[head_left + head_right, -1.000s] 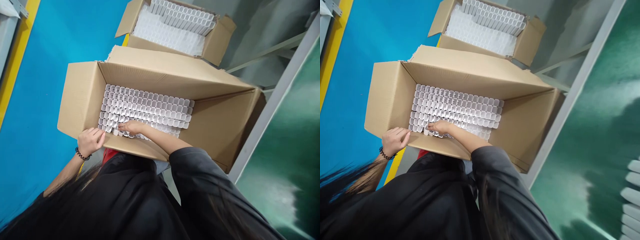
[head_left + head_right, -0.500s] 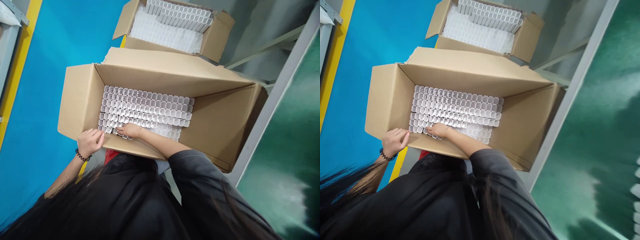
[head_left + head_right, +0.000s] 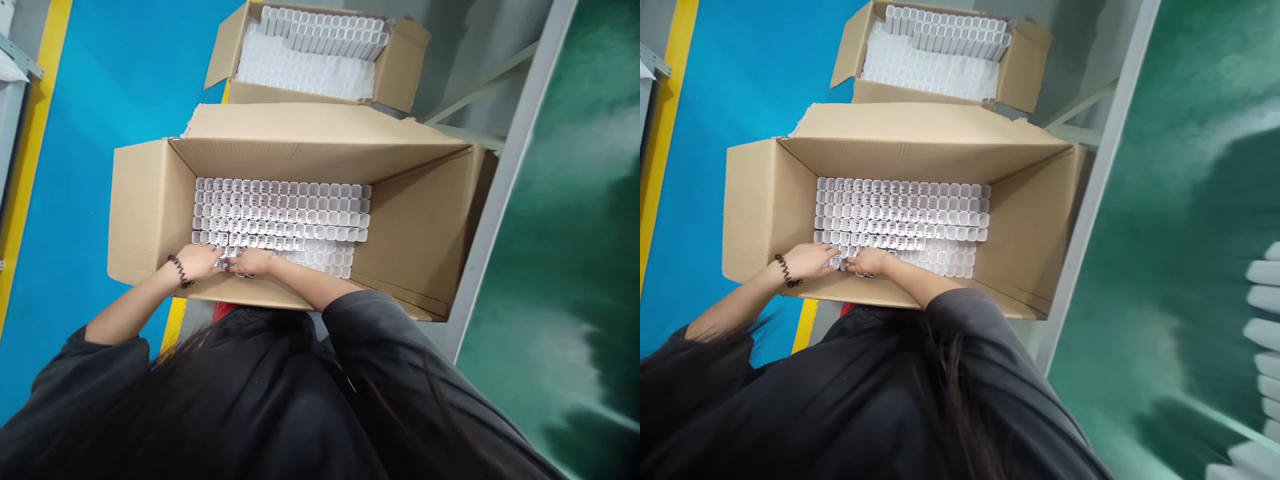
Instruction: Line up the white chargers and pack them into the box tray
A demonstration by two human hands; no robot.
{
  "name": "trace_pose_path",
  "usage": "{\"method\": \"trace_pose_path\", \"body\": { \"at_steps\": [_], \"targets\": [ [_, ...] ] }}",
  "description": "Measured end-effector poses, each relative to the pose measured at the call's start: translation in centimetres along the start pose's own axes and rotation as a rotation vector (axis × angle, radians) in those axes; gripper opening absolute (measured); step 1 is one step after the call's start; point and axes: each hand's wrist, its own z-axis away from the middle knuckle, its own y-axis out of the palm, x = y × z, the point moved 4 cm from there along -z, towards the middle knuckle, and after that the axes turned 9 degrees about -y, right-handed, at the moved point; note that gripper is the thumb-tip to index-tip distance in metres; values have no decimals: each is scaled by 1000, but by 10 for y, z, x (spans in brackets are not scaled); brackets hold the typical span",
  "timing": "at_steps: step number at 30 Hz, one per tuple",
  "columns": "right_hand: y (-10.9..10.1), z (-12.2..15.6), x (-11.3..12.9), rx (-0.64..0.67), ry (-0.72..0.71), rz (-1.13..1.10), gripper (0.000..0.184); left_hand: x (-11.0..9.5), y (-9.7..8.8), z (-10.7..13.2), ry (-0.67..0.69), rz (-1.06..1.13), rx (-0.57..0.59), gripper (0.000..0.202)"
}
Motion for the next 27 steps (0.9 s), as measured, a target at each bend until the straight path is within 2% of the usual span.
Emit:
{"method": "trace_pose_path", "body": {
  "at_steps": [3, 7, 11, 18, 23, 27],
  "targets": [
    [1, 17, -2, 3, 4, -22, 38, -17, -19, -38, 30, -54, 34, 41],
    [3, 25, -2, 25, 26, -64, 40, -31, -17, -65, 42, -104, 133, 42],
    [3, 30, -4, 68, 57, -114, 46, -31, -6, -68, 29, -124, 205, 40],
    [1, 33, -8, 73, 139, -171, 48, -30, -18, -71, 53, -114, 171, 43],
    [-1, 29, -5, 48, 182, -211, 49, -32, -11, -72, 60, -160, 207, 39],
    [1, 46, -10, 45, 320, -250, 48, -36, -7, -71, 84, -176, 198, 35]
  ]
}}
